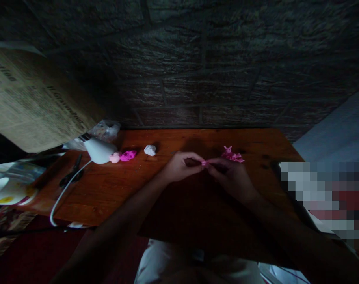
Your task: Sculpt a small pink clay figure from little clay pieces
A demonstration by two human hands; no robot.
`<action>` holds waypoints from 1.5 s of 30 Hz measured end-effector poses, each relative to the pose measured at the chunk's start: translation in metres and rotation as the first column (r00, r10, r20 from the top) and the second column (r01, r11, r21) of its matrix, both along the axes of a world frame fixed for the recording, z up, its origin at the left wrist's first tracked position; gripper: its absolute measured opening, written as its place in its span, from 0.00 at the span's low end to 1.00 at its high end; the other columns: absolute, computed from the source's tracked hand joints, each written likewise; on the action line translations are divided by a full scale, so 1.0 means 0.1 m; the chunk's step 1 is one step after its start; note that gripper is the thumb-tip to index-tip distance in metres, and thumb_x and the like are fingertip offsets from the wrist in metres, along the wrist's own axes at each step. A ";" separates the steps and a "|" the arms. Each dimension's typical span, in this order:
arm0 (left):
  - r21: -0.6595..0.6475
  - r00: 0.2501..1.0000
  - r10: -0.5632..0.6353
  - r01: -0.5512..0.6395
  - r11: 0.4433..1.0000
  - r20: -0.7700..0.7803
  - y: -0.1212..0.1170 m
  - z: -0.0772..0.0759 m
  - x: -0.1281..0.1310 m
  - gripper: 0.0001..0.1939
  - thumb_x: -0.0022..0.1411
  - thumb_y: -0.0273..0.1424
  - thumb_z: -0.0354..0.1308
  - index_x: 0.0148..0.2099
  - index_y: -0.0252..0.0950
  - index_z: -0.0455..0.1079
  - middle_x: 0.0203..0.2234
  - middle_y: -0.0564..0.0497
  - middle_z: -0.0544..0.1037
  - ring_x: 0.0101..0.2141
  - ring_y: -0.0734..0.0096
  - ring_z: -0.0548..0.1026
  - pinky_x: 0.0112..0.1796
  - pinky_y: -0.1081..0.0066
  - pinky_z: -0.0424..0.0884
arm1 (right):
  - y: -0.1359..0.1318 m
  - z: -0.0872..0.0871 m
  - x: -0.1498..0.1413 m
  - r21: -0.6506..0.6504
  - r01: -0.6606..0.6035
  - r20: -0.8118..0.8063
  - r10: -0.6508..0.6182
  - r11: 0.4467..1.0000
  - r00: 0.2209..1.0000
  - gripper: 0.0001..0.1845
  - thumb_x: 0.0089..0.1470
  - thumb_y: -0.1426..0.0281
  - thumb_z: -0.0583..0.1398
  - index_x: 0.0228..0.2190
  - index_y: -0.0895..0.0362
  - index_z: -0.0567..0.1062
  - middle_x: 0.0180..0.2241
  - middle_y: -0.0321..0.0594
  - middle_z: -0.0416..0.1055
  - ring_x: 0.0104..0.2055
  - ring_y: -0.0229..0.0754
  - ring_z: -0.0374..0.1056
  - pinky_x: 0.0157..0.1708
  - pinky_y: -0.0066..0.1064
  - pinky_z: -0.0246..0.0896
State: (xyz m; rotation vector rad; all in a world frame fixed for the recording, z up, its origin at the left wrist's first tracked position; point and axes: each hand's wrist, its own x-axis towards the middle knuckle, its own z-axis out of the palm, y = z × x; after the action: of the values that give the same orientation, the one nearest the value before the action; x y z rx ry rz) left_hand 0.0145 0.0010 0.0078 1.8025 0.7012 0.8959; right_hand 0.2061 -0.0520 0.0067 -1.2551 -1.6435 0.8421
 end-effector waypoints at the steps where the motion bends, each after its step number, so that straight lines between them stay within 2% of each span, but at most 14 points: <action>1: 0.011 1.000 0.006 -0.006 1.000 -0.006 -0.01 0.01 0.00 0.07 0.57 0.30 0.66 0.38 0.31 0.77 0.33 0.45 0.83 0.33 0.71 0.80 0.37 0.72 0.76 | 0.00 0.00 0.00 0.004 -0.002 -0.001 0.002 1.000 1.000 0.10 0.55 0.63 0.62 0.35 0.53 0.82 0.33 0.40 0.81 0.33 0.45 0.75 0.36 0.36 0.69; 5: 0.069 0.999 0.024 -0.022 0.997 -0.034 -0.05 0.03 0.02 0.05 0.56 0.28 0.65 0.36 0.32 0.76 0.31 0.48 0.82 0.31 0.73 0.78 0.35 0.74 0.74 | 0.00 0.00 0.00 -0.008 0.006 -0.030 -0.007 1.000 1.000 0.09 0.53 0.64 0.63 0.33 0.53 0.82 0.32 0.40 0.81 0.33 0.44 0.75 0.35 0.36 0.69; 9: 0.083 0.998 0.047 -0.045 0.996 -0.031 -0.07 0.03 0.04 0.04 0.54 0.27 0.64 0.35 0.33 0.75 0.30 0.49 0.81 0.30 0.75 0.77 0.33 0.75 0.73 | 0.00 0.01 -0.03 -0.094 0.028 -0.123 -0.039 0.995 0.992 0.11 0.50 0.62 0.64 0.33 0.55 0.82 0.28 0.39 0.79 0.25 0.40 0.69 0.25 0.31 0.64; 14: -0.019 0.988 0.129 -0.128 0.992 0.088 -0.01 -0.03 0.14 0.06 0.57 0.31 0.64 0.33 0.32 0.73 0.28 0.49 0.80 0.29 0.75 0.76 0.33 0.74 0.72 | 0.01 0.07 -0.09 -0.188 0.085 -0.229 -0.128 0.978 0.965 0.14 0.50 0.60 0.64 0.32 0.57 0.81 0.18 0.34 0.70 0.18 0.35 0.61 0.19 0.29 0.57; 18: -0.106 0.974 0.166 -0.151 0.983 0.155 0.08 -0.10 0.22 0.08 0.56 0.32 0.65 0.32 0.32 0.73 0.28 0.50 0.79 0.29 0.76 0.76 0.35 0.73 0.73 | 0.00 0.10 -0.10 -0.154 0.145 -0.190 -0.174 0.977 0.966 0.15 0.53 0.59 0.63 0.34 0.58 0.81 0.14 0.31 0.65 0.17 0.35 0.60 0.20 0.29 0.58; 21: -0.182 0.974 0.171 -0.144 0.973 0.147 0.09 -0.11 0.22 0.08 0.56 0.33 0.64 0.33 0.33 0.73 0.28 0.50 0.79 0.29 0.75 0.76 0.35 0.72 0.73 | -0.01 0.08 -0.10 -0.111 0.129 -0.176 -0.148 0.985 0.973 0.15 0.55 0.59 0.62 0.36 0.57 0.81 0.17 0.33 0.69 0.17 0.35 0.61 0.20 0.30 0.60; 24: -0.259 0.971 0.182 -0.139 0.956 0.152 0.08 -0.10 0.18 0.09 0.56 0.33 0.65 0.33 0.32 0.73 0.28 0.50 0.79 0.30 0.74 0.76 0.35 0.71 0.74 | -0.02 0.03 -0.09 -0.074 0.090 -0.194 -0.103 0.993 0.976 0.15 0.56 0.59 0.63 0.37 0.57 0.80 0.26 0.39 0.77 0.19 0.35 0.64 0.20 0.29 0.62; 26: -0.290 0.980 0.143 -0.098 0.952 0.136 0.07 -0.07 0.14 0.09 0.56 0.33 0.65 0.34 0.32 0.73 0.28 0.51 0.79 0.29 0.75 0.76 0.34 0.72 0.73 | -0.03 0.00 -0.08 -0.061 0.052 -0.195 -0.063 0.997 0.979 0.14 0.57 0.59 0.62 0.38 0.57 0.80 0.33 0.42 0.79 0.21 0.35 0.66 0.21 0.29 0.64; 29: -0.266 0.991 0.072 -0.040 0.963 0.111 0.07 -0.05 0.10 0.08 0.56 0.31 0.65 0.37 0.32 0.74 0.29 0.51 0.79 0.28 0.77 0.75 0.33 0.74 0.72 | -0.02 -0.03 -0.07 -0.057 -0.002 -0.207 -0.010 0.998 0.978 0.15 0.57 0.58 0.63 0.40 0.55 0.80 0.38 0.43 0.80 0.26 0.38 0.70 0.21 0.29 0.66; 32: -0.242 0.995 0.061 -0.039 0.970 0.085 0.07 -0.06 0.08 0.08 0.58 0.29 0.63 0.40 0.32 0.75 0.29 0.51 0.79 0.26 0.79 0.73 0.31 0.75 0.71 | -0.01 -0.05 -0.06 -0.012 -0.036 -0.236 0.032 0.999 0.971 0.14 0.55 0.58 0.65 0.39 0.54 0.81 0.38 0.42 0.81 0.35 0.43 0.75 0.27 0.30 0.70; 34: -0.239 0.996 0.060 -0.041 0.970 0.070 0.06 -0.06 0.08 0.07 0.59 0.29 0.62 0.40 0.32 0.75 0.29 0.51 0.79 0.26 0.79 0.73 0.32 0.75 0.71 | 0.01 -0.05 -0.04 0.014 -0.042 -0.234 0.044 0.999 0.971 0.13 0.54 0.58 0.66 0.37 0.54 0.81 0.36 0.41 0.81 0.37 0.44 0.76 0.32 0.31 0.71; 39: -0.247 0.997 0.020 0.001 0.969 0.080 0.05 -0.04 0.08 0.06 0.60 0.30 0.61 0.37 0.32 0.76 0.28 0.51 0.79 0.27 0.77 0.74 0.33 0.74 0.72 | 0.02 -0.01 0.00 -0.004 -0.046 -0.183 0.045 0.999 0.982 0.14 0.55 0.56 0.66 0.36 0.54 0.81 0.32 0.39 0.79 0.26 0.37 0.70 0.25 0.28 0.66; 45: -0.278 0.992 -0.026 0.059 0.959 0.122 0.07 -0.03 0.05 0.08 0.59 0.32 0.63 0.39 0.32 0.74 0.29 0.51 0.78 0.28 0.76 0.75 0.34 0.72 0.71 | 0.00 0.05 0.00 0.032 -0.092 -0.127 0.095 0.995 0.987 0.13 0.59 0.58 0.63 0.35 0.54 0.81 0.31 0.37 0.77 0.24 0.34 0.66 0.25 0.27 0.63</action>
State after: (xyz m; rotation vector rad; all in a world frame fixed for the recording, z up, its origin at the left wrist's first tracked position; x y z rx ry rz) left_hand 0.0190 0.0078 0.0050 1.4957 0.6752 0.8214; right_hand 0.2064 -0.0518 0.0119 -1.0903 -1.6145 0.9364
